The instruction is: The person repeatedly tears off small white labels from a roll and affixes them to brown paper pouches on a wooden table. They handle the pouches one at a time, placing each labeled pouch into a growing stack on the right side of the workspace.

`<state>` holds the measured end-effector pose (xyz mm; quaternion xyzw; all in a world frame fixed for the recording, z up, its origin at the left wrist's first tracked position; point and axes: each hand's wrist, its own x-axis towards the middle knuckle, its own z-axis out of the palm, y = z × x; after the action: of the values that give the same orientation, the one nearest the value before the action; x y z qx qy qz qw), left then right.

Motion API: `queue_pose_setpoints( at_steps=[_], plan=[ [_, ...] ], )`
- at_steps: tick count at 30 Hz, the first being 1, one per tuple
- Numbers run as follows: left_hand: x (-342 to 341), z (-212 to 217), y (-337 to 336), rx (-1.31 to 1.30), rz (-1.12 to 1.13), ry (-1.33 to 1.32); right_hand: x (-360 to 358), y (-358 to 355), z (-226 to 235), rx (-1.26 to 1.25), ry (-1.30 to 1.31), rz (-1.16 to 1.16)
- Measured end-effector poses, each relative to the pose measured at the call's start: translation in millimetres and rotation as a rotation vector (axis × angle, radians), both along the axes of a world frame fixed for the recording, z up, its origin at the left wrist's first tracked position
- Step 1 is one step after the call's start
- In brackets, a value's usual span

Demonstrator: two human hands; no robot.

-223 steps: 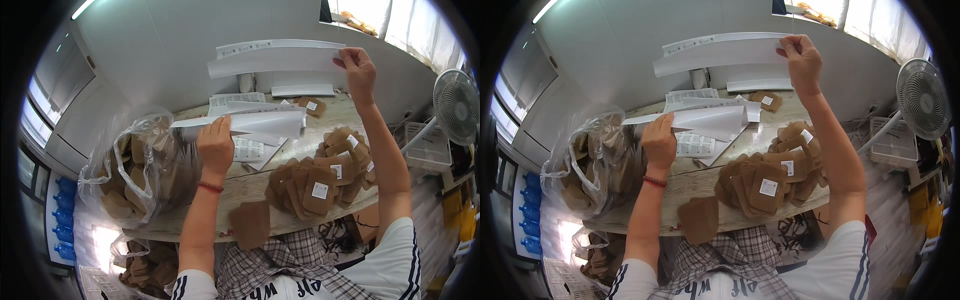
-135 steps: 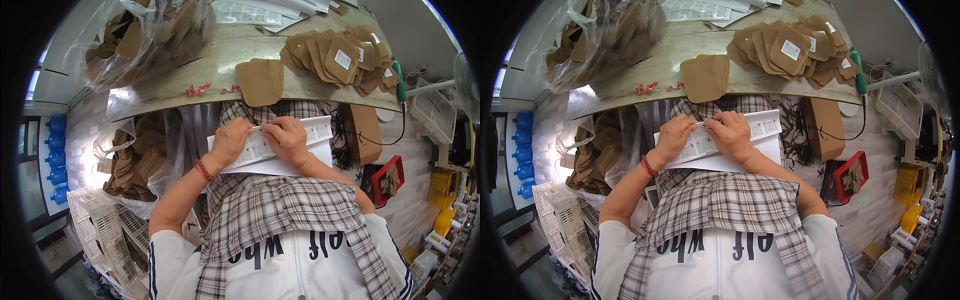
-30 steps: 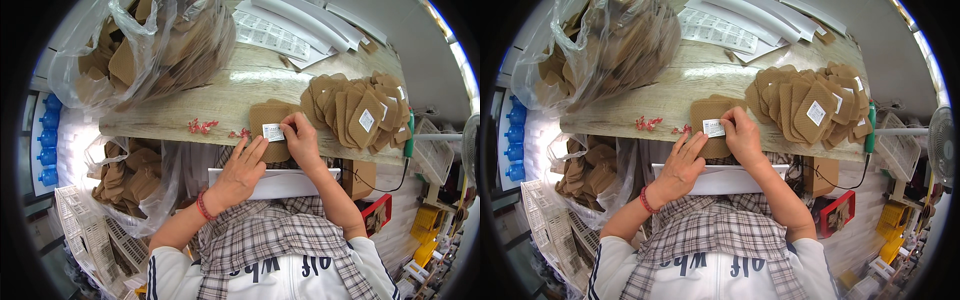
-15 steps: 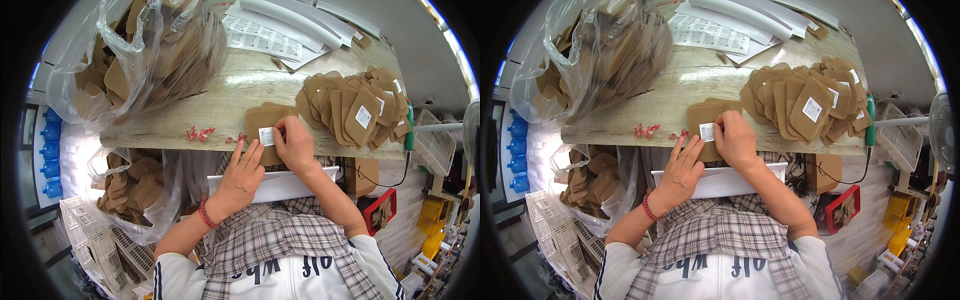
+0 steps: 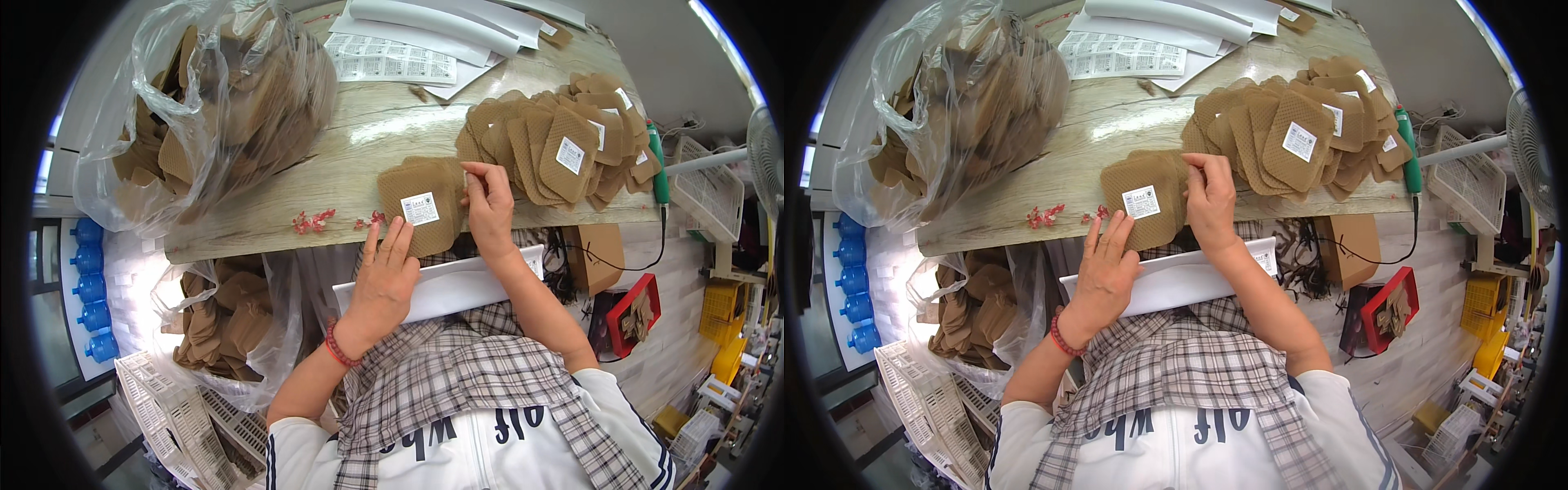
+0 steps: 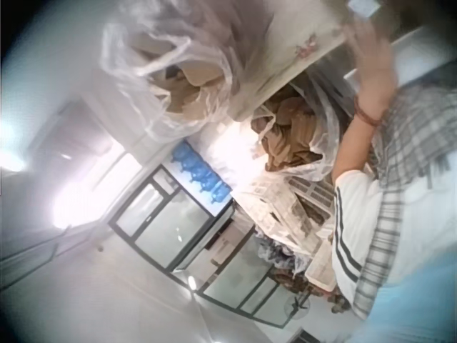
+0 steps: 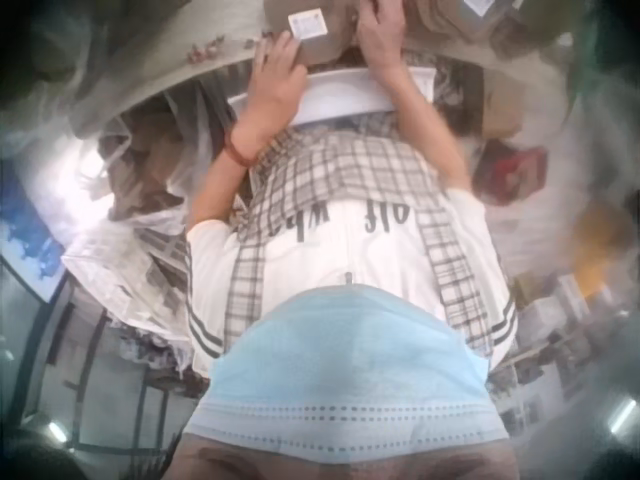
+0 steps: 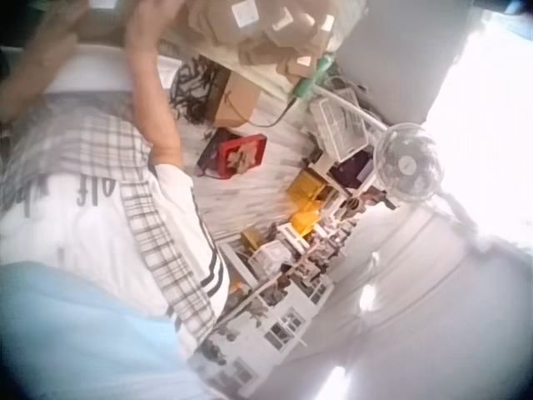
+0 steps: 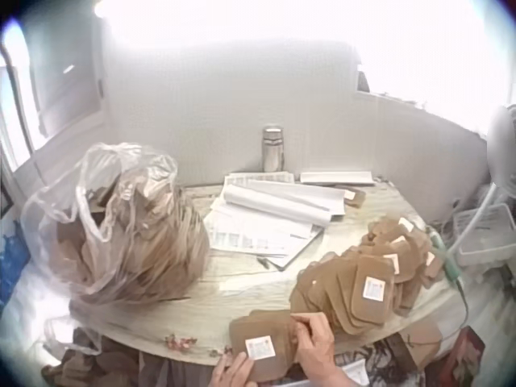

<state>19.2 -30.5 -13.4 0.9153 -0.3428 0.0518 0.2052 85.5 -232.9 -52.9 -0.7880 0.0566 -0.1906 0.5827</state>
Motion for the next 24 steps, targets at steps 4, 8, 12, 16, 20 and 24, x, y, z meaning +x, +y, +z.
queue_pose_setpoints(
  at_steps=[4, 8, 12, 16, 20, 24],
  plan=[
    [-1, 2, -1, -0.01, -0.003, 0.003, 1, 5, 8, -0.208, 0.022, 0.02],
    [-3, -1, 0, -0.015, 0.0, -0.004, 2, 14, 8, -0.236, 0.077, -0.002],
    [-10, -4, 3, -0.03, 0.01, -0.006, 3, 15, 6, -0.188, 0.037, -0.022],
    [-22, -1, 7, -0.036, 0.017, -0.021, 3, 12, 3, -0.085, -0.04, 0.008],
    [-32, 4, 9, -0.093, 0.022, -0.084, 5, 9, -1, 0.272, -0.033, 0.103],
    [-39, 9, 9, -0.157, 0.033, -0.075, -3, -4, 34, 0.394, 0.012, 0.112]
  ],
)
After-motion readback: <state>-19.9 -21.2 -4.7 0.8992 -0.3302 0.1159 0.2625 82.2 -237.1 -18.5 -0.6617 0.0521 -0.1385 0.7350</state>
